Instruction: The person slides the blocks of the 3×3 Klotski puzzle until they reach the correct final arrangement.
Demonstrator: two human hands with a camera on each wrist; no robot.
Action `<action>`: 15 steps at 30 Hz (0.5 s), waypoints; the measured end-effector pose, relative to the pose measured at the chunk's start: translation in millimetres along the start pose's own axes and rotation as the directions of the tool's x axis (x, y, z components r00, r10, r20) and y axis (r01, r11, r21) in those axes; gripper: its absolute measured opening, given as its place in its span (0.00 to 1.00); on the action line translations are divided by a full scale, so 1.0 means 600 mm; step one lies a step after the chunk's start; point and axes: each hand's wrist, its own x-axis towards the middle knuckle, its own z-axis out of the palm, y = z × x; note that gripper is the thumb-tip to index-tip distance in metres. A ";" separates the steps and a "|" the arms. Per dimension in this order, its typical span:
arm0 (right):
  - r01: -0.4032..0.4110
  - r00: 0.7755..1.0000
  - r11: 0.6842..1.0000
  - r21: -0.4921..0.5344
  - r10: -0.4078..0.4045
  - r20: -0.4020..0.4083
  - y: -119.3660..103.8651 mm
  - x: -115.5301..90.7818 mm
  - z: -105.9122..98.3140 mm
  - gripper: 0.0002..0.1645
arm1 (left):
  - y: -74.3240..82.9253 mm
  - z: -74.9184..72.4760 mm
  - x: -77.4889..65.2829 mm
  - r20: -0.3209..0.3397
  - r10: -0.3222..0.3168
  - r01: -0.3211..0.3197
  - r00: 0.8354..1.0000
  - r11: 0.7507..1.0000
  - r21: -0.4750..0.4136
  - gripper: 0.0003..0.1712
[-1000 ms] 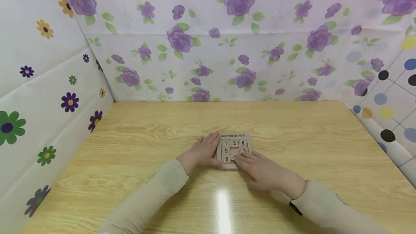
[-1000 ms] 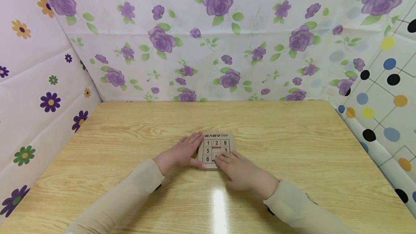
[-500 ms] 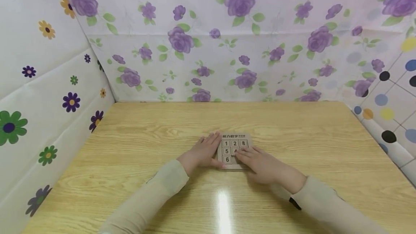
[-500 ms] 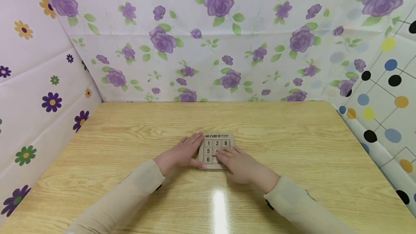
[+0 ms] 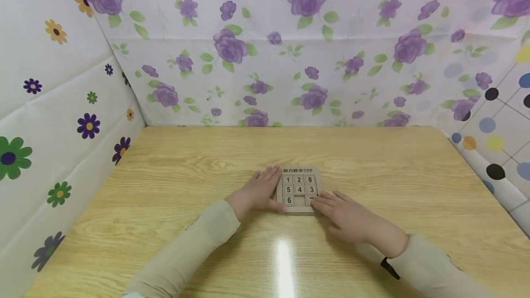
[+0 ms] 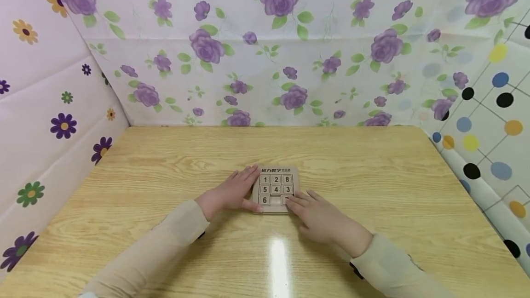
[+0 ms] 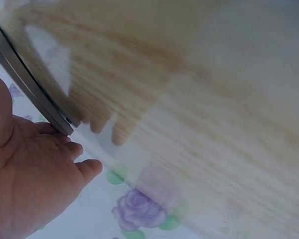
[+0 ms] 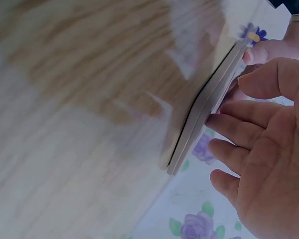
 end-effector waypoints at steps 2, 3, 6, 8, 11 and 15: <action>0.007 1.000 1.000 0.015 -0.007 0.001 -0.002 0.004 0.002 0.36 | 0.000 -0.001 0.000 0.000 0.002 -0.002 1.000 1.000 -0.001 0.67; 0.010 1.000 1.000 0.021 -0.010 0.003 -0.003 0.007 0.003 0.36 | 0.000 -0.001 0.000 0.001 0.003 -0.003 1.000 1.000 0.000 0.67; 0.017 1.000 0.999 0.033 -0.018 0.013 -0.008 0.015 0.004 0.38 | 0.000 -0.002 0.001 -0.001 0.006 -0.006 1.000 1.000 0.001 0.66; 0.022 1.000 0.999 0.035 -0.023 0.019 -0.013 0.020 0.004 0.38 | 0.001 -0.003 0.000 0.000 0.003 -0.003 1.000 1.000 0.003 0.66; 0.027 0.999 0.999 0.031 -0.028 0.031 -0.017 0.025 0.002 0.37 | 0.002 -0.004 -0.001 -0.002 0.004 -0.004 1.000 1.000 -0.001 0.67; 0.022 0.999 0.998 0.054 -0.025 0.046 -0.016 0.028 0.001 0.37 | 0.002 -0.006 -0.004 -0.007 0.010 -0.010 1.000 1.000 -0.010 0.67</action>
